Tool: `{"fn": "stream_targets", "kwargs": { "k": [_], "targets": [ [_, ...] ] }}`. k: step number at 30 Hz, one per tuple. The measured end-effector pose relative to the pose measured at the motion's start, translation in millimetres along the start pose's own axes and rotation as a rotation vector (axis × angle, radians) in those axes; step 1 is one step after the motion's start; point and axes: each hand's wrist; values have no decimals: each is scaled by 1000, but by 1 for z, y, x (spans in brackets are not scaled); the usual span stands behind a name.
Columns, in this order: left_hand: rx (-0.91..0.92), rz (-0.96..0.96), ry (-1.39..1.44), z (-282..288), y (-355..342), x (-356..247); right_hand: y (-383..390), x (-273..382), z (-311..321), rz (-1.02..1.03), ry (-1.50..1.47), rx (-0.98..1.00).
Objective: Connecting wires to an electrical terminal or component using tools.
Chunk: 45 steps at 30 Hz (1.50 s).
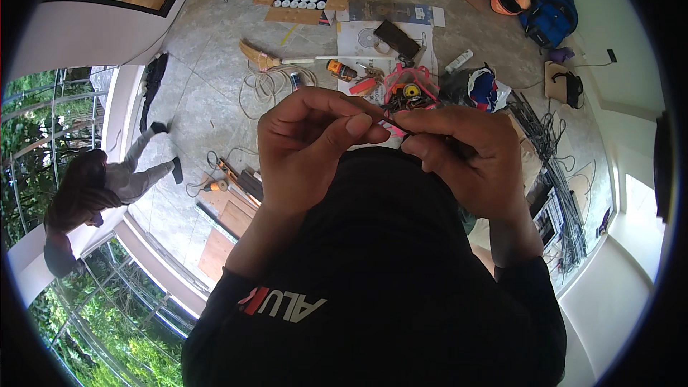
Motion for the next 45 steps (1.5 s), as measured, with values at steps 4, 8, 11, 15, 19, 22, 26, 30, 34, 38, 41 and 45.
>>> {"fn": "stream_targets", "kwargs": {
  "k": [4, 8, 11, 15, 19, 22, 26, 30, 34, 38, 41, 45],
  "targets": [
    [14, -1, 30, 1, -1, 1, -2, 4, -1, -81, -40, 19],
    [-2, -1, 42, -2, -2, 1, -1, 3, -3, -66, -35, 0],
    [18, -22, 64, -3, -2, 4, -2, 3, -4, -67, -38, -3],
    [60, -69, 132, -2, -3, 5, -3, 1, -6, 8, -11, -11],
    [59, -37, 156, -3, -2, 5, -1, 0, -8, -34, -57, -23],
    [62, -22, 182, -3, -1, 4, -1, 6, -5, -101, -99, -25],
    [70, -34, 187, 1, -1, 4, 4, 1, -3, -124, -111, -14],
    [28, -18, 95, -4, 0, 3, 2, 1, -6, -54, -103, -61],
    [23, -29, 89, -4, 0, 4, 1, 3, -2, -58, -31, -12],
    [42, -32, 150, -4, 2, 2, 1, 3, -2, -2, 12, -10],
    [48, -34, 118, -3, 4, 6, 2, 2, 0, -6, 15, 6],
    [43, -36, 153, -6, 4, 5, -1, 4, -1, 22, 47, -24]
  ]
}}
Point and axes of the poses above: each hand's wrist, its own y-axis away from the middle knuckle, its own z-axis out of the back of the hand, x = y × z, and after that the axes turned 10 degrees about z, right-handed
